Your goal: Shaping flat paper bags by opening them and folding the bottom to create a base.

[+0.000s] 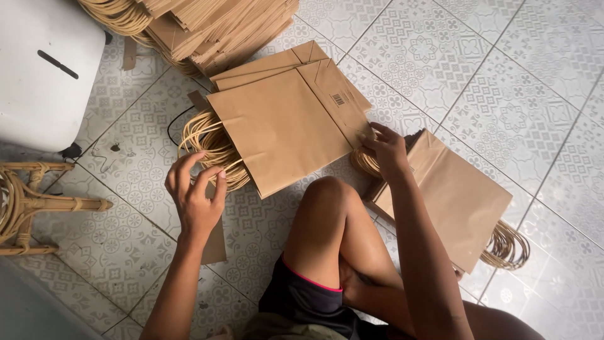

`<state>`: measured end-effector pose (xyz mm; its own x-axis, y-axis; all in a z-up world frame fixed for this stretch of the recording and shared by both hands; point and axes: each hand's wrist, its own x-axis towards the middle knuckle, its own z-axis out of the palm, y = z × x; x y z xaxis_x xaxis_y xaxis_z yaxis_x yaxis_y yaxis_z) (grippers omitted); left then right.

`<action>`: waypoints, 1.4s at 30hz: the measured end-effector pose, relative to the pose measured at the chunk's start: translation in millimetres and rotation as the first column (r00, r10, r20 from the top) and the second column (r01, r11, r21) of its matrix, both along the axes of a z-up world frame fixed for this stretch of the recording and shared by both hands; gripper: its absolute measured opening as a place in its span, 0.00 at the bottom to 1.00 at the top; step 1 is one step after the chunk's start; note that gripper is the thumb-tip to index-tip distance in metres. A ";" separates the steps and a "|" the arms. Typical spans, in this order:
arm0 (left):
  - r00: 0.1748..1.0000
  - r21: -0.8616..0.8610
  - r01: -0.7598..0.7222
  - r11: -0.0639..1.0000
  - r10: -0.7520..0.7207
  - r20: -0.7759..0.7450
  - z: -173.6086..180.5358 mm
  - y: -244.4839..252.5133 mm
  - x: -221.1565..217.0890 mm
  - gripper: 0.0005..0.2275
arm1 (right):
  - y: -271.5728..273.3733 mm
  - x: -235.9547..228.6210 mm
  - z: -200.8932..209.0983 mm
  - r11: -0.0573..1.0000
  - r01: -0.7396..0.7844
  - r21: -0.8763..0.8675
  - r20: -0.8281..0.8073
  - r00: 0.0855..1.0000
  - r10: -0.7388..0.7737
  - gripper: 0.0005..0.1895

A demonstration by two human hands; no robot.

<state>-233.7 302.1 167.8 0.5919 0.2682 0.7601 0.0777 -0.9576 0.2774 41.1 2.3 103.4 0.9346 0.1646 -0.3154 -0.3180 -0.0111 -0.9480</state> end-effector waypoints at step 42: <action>0.602 -0.649 0.750 0.127 -0.536 0.591 7.6 -35.6 -43.3 0.10 | -168.2 -199.0 20.8 0.673 -0.099 0.733 -0.167 0.933 0.318 0.45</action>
